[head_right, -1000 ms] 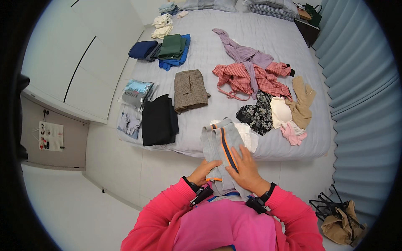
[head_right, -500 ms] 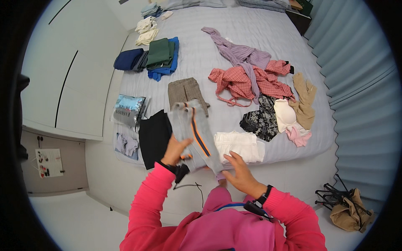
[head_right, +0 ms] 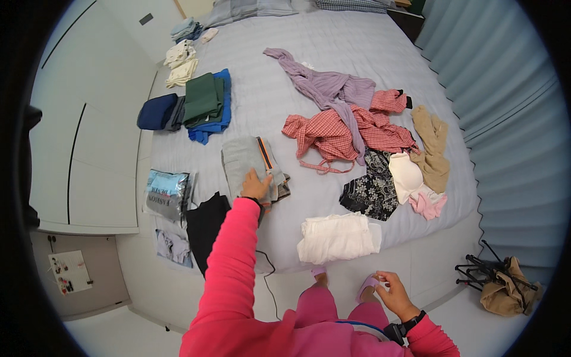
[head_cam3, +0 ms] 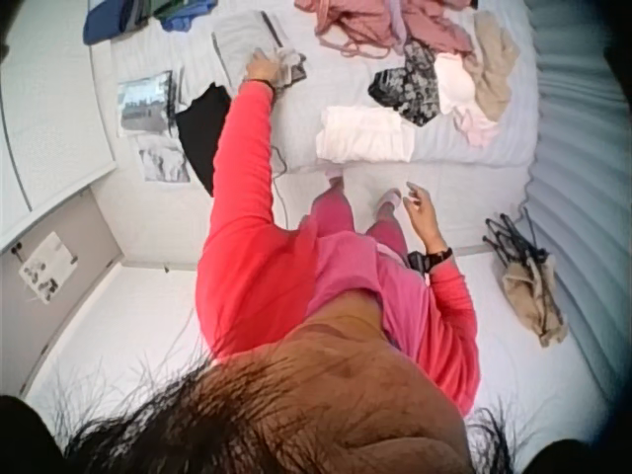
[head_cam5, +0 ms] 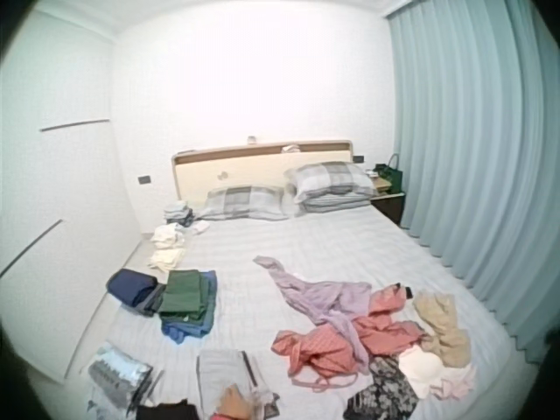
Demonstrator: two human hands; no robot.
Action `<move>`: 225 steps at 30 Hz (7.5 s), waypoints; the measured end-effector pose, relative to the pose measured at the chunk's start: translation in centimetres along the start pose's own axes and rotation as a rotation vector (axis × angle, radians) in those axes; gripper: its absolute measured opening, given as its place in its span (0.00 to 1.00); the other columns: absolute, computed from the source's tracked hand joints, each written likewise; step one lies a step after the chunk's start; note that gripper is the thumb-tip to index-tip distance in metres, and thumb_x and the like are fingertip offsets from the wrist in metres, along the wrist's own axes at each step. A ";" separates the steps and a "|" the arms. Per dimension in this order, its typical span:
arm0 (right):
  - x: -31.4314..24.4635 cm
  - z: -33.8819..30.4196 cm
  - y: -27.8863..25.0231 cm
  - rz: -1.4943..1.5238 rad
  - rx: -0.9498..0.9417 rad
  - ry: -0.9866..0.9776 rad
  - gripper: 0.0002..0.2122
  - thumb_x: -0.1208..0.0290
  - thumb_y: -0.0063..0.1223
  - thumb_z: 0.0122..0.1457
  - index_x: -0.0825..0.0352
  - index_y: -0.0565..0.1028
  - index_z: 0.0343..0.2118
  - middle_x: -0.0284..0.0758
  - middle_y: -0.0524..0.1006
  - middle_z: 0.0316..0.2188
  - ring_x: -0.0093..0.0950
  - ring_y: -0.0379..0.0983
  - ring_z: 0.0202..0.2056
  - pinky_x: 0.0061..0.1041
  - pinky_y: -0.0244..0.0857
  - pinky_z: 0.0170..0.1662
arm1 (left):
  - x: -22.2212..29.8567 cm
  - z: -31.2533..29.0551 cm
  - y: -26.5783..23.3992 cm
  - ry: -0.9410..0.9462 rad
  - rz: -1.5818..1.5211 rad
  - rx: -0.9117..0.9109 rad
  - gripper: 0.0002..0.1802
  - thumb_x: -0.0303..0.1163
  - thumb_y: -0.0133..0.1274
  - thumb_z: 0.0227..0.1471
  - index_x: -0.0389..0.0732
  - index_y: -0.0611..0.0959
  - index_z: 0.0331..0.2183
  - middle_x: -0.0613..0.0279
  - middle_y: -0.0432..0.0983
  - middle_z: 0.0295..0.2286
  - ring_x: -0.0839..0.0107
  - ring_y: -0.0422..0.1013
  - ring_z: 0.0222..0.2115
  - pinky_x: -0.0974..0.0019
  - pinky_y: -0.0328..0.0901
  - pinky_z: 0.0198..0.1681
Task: The person folds several garments on a bed, including a plaid jacket, a black top, a gray hoodie, and a white cloth. Each item is smoothed, folded, and placed into a neat stack on the bed.
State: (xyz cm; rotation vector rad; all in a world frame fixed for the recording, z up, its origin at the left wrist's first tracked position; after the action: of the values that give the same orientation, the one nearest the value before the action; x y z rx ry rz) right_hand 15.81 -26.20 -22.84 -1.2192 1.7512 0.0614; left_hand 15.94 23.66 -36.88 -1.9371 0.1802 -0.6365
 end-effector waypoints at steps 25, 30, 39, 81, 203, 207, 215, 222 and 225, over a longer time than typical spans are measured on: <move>4.8 6.8 -6.3 -0.011 -0.107 0.048 0.16 0.70 0.50 0.59 0.69 0.70 0.49 0.27 0.72 0.30 0.16 0.67 0.32 0.17 0.64 0.40 | -0.9 -8.3 3.7 0.531 -0.182 0.042 0.38 0.34 0.61 0.39 0.41 0.67 0.54 0.40 0.56 0.54 0.44 0.51 0.57 0.45 0.47 0.59; 8.7 13.2 -11.0 0.020 -0.046 -0.013 0.15 0.69 0.49 0.57 0.70 0.73 0.46 0.29 0.73 0.25 0.18 0.67 0.28 0.19 0.64 0.35 | 1.3 -19.3 5.2 0.525 -0.326 -0.038 0.30 0.28 0.59 0.41 0.35 0.71 0.49 0.40 0.62 0.50 0.44 0.57 0.53 0.52 0.52 0.57; 15.9 27.4 -19.6 -0.043 0.006 0.120 0.16 0.67 0.53 0.52 0.73 0.74 0.41 0.39 0.78 0.28 0.29 0.75 0.31 0.25 0.67 0.37 | 10.4 -29.4 7.0 0.227 -0.526 -0.322 0.20 0.26 0.57 0.45 0.38 0.75 0.43 0.50 0.69 0.42 0.55 0.68 0.41 0.61 0.64 0.46; 8.0 36.4 -28.2 0.662 0.041 -0.136 0.20 0.69 0.52 0.55 0.70 0.68 0.50 0.39 0.77 0.41 0.30 0.75 0.41 0.27 0.68 0.44 | 17.8 -36.5 7.5 0.269 -0.456 -0.385 0.18 0.29 0.56 0.48 0.37 0.77 0.43 0.51 0.75 0.37 0.57 0.72 0.36 0.63 0.67 0.40; 4.8 16.1 -14.9 0.947 -0.689 0.017 0.24 0.68 0.57 0.54 0.70 0.66 0.53 0.34 0.73 0.44 0.23 0.69 0.44 0.25 0.66 0.47 | 14.3 -30.9 9.1 -0.289 -1.292 -0.620 0.23 0.41 0.45 0.59 0.40 0.65 0.52 0.56 0.69 0.43 0.66 0.69 0.42 0.64 0.66 0.43; 6.5 14.8 -20.5 1.063 -0.457 0.100 0.24 0.69 0.57 0.53 0.69 0.65 0.53 0.35 0.73 0.45 0.25 0.71 0.44 0.27 0.67 0.47 | 21.3 -31.0 10.2 -0.076 -1.246 -0.882 0.25 0.36 0.47 0.58 0.38 0.63 0.54 0.54 0.68 0.45 0.65 0.70 0.42 0.65 0.67 0.45; 7.2 12.3 -21.3 0.886 -0.371 -0.052 0.20 0.69 0.58 0.55 0.70 0.70 0.49 0.32 0.74 0.42 0.21 0.70 0.41 0.22 0.65 0.46 | 30.1 -31.0 9.7 0.047 -1.004 -0.620 0.24 0.40 0.43 0.61 0.37 0.66 0.54 0.62 0.72 0.38 0.75 0.69 0.38 0.71 0.67 0.38; 4.9 10.2 -21.4 0.455 -0.334 -0.444 0.23 0.74 0.58 0.52 0.66 0.69 0.53 0.33 0.69 0.40 0.25 0.68 0.43 0.22 0.62 0.47 | 31.0 -31.0 8.7 0.072 -1.284 -0.781 0.32 0.45 0.44 0.60 0.45 0.56 0.60 0.61 0.65 0.49 0.68 0.63 0.49 0.62 0.65 0.47; 3.9 8.7 -21.5 0.359 -0.406 -0.576 0.22 0.75 0.58 0.51 0.66 0.71 0.52 0.32 0.69 0.39 0.26 0.67 0.43 0.22 0.61 0.48 | 30.7 -31.4 9.1 -0.272 -1.512 -0.966 0.28 0.49 0.38 0.61 0.42 0.63 0.56 0.63 0.65 0.51 0.69 0.63 0.51 0.63 0.60 0.54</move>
State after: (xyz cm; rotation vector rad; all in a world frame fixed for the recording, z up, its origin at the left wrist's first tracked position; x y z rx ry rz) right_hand 37.50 -35.15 -20.71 -1.0070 1.4484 0.9262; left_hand 27.44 -17.74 -24.19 -2.8453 -1.5518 -1.3516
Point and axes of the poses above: each hand's wrist, its own z-axis towards the middle knuckle, its own y-axis out of the palm, x = y × z, the point moved 2 cm from there along z, towards the middle knuckle
